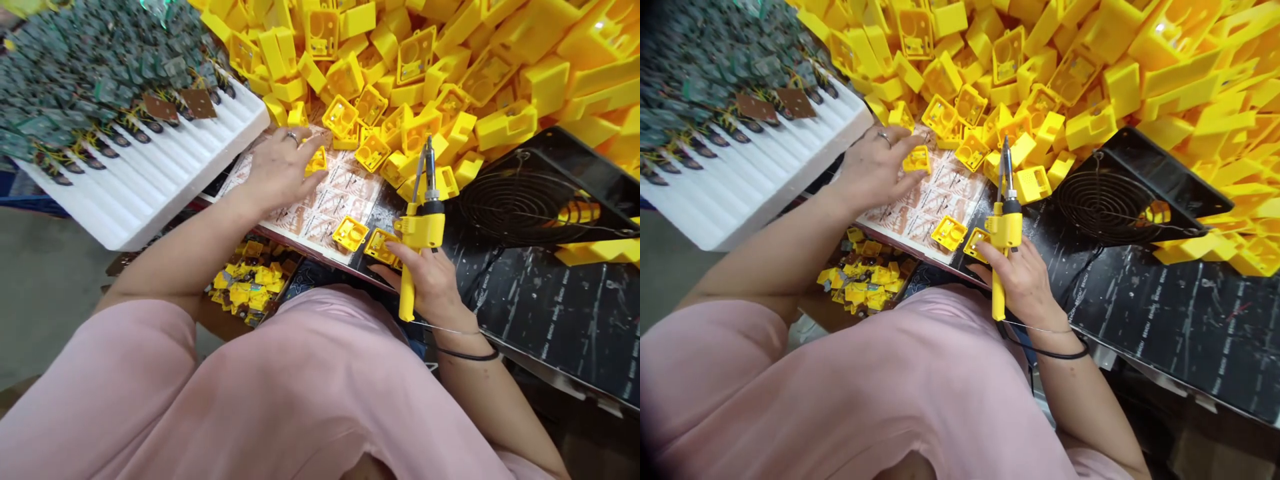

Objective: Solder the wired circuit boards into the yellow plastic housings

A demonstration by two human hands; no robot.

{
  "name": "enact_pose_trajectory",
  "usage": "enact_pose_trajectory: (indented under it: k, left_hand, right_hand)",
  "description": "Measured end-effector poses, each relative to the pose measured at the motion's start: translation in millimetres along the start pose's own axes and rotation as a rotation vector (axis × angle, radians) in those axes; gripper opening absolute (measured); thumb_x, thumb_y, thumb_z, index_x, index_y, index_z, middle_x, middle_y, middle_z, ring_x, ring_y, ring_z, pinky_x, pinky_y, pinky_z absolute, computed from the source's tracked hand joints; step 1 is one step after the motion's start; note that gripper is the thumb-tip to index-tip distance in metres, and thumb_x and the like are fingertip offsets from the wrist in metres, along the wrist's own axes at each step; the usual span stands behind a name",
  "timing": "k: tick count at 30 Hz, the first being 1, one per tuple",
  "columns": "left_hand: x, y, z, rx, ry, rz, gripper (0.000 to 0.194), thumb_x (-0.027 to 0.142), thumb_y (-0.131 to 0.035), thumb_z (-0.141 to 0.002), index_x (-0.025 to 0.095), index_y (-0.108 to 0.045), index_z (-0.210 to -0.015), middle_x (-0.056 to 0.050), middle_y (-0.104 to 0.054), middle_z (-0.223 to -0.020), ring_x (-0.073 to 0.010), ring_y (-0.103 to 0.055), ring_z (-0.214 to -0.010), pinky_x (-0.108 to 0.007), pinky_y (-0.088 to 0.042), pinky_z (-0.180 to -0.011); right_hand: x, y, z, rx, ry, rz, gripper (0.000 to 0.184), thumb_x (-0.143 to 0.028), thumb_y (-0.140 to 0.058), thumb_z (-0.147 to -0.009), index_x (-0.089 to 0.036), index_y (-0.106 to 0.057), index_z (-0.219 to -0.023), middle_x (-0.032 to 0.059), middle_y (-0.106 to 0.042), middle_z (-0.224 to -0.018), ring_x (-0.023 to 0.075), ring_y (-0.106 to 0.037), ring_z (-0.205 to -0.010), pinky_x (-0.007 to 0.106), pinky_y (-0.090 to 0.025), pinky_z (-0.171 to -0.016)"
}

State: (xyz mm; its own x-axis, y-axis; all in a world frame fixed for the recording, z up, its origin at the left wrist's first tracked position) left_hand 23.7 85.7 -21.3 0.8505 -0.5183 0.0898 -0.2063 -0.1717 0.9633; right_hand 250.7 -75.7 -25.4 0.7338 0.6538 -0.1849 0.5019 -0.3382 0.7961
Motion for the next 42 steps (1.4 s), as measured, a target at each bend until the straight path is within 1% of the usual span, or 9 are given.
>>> enact_pose_trajectory:
  k: [4,12,16,20,28,31,34,37,42]
  left_hand:
    - [-6.7,-15.5,6.0,-0.212,0.012,0.001,0.062,0.065,-0.047,-0.101,0.025,-0.065,-0.144,-0.012,-0.072,-0.123,-0.0351,-0.067,-0.116,-0.045,-0.053,-0.1]
    - [64.9,0.1,59.7,-0.578,-0.281,0.06,0.076,0.064,-0.054,-0.104,0.015,-0.049,-0.16,-0.018,-0.069,-0.133,-0.0273,-0.072,-0.106,-0.034,-0.056,-0.09]
    - [56.1,-0.1,53.2,-0.48,-0.367,0.091,0.069,0.057,-0.069,-0.099,0.012,-0.059,-0.15,-0.022,-0.064,-0.145,-0.031,-0.069,-0.121,-0.038,-0.055,-0.103]
    - [46.9,-7.3,45.2,-0.42,-0.386,0.135,0.056,0.055,-0.07,-0.1,0.013,-0.067,-0.138,-0.016,-0.075,-0.127,-0.0275,-0.071,-0.11,-0.037,-0.054,-0.098]
    - [78.4,-15.5,35.4,-0.329,-0.344,0.116,0.085,0.084,-0.051,-0.095,0.012,-0.068,-0.137,-0.017,-0.076,-0.117,-0.0315,-0.07,-0.105,-0.042,-0.054,-0.092]
    - [19.0,17.4,10.9,-0.121,-0.116,0.048,0.083,0.081,-0.047,-0.099,0.012,-0.063,-0.141,-0.02,-0.07,-0.132,-0.035,-0.065,-0.119,-0.05,-0.051,-0.104]
    - [-91.7,67.4,-9.0,0.204,0.258,-0.126,0.059,0.067,-0.051,-0.102,0.018,-0.067,-0.131,-0.018,-0.065,-0.138,-0.039,-0.056,-0.132,-0.058,-0.045,-0.11]
    - [-177.6,80.8,-18.6,0.286,0.479,-0.145,0.039,0.057,-0.066,-0.093,0.021,-0.072,-0.108,-0.017,-0.07,-0.121,-0.0424,-0.055,-0.13,-0.062,-0.043,-0.109]
    - [-218.1,63.2,-15.4,0.234,0.672,0.069,0.025,0.041,-0.078,-0.08,0.017,-0.072,-0.086,-0.012,-0.073,-0.096,-0.0367,-0.063,-0.115,-0.058,-0.046,-0.107]
  right_hand:
    - [1.3,-3.3,4.5,0.005,0.007,0.005,0.042,-0.027,-0.076,-0.097,-0.024,-0.058,-0.135,0.0011,-0.068,-0.091,0.0203,-0.068,-0.083,0.031,-0.054,-0.075]
    - [-2.1,2.6,3.2,0.05,0.066,-0.049,0.052,-0.021,-0.073,-0.097,-0.024,-0.054,-0.146,0.0012,-0.072,-0.088,0.0174,-0.066,-0.067,0.03,-0.049,-0.061]
    - [0.8,3.8,7.9,0.064,0.074,-0.024,0.065,-0.022,-0.073,-0.098,-0.026,-0.047,-0.157,0.0052,-0.077,-0.095,0.0218,-0.074,-0.076,0.031,-0.056,-0.066]
    - [9.1,3.7,19.1,0.028,0.019,-0.019,0.069,-0.021,-0.072,-0.098,-0.029,-0.044,-0.161,0.0054,-0.079,-0.1,0.0247,-0.077,-0.078,0.033,-0.059,-0.069]
    - [21.8,11.9,22.4,0.061,0.073,0.069,0.065,-0.025,-0.075,-0.096,-0.03,-0.05,-0.156,-0.002,-0.068,-0.074,0.023,-0.067,-0.057,0.038,-0.056,-0.067]
    - [24.5,26.4,25.0,0.146,0.081,0.157,0.07,-0.029,-0.079,-0.094,-0.028,-0.051,-0.158,-0.0029,-0.065,-0.067,0.0223,-0.062,-0.051,0.037,-0.054,-0.059]
    - [22.4,32.3,26.8,0.162,0.039,0.232,0.081,-0.029,-0.081,-0.092,-0.025,-0.043,-0.164,0.0008,-0.074,-0.076,0.0226,-0.063,-0.05,0.038,-0.051,-0.052]
    - [12.1,33.6,24.2,0.193,0.034,0.204,0.085,-0.026,-0.082,-0.091,-0.029,-0.041,-0.165,0.0035,-0.081,-0.09,0.0242,-0.072,-0.06,0.036,-0.055,-0.053]
    - [2.5,31.0,18.1,0.175,-0.012,0.247,0.085,-0.023,-0.081,-0.092,-0.027,-0.04,-0.166,0.0039,-0.082,-0.094,0.0206,-0.068,-0.053,0.034,-0.055,-0.052]
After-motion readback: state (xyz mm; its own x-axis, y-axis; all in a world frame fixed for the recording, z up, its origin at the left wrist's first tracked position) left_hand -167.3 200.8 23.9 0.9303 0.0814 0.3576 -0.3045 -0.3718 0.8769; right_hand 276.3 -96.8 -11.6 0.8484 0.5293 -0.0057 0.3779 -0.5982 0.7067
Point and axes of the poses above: each hand's wrist, its own z-axis away from the middle knuckle, its own y-axis out of the back of the hand, x = y × z, the point moved 8 cm from there along -z, towards the middle knuckle
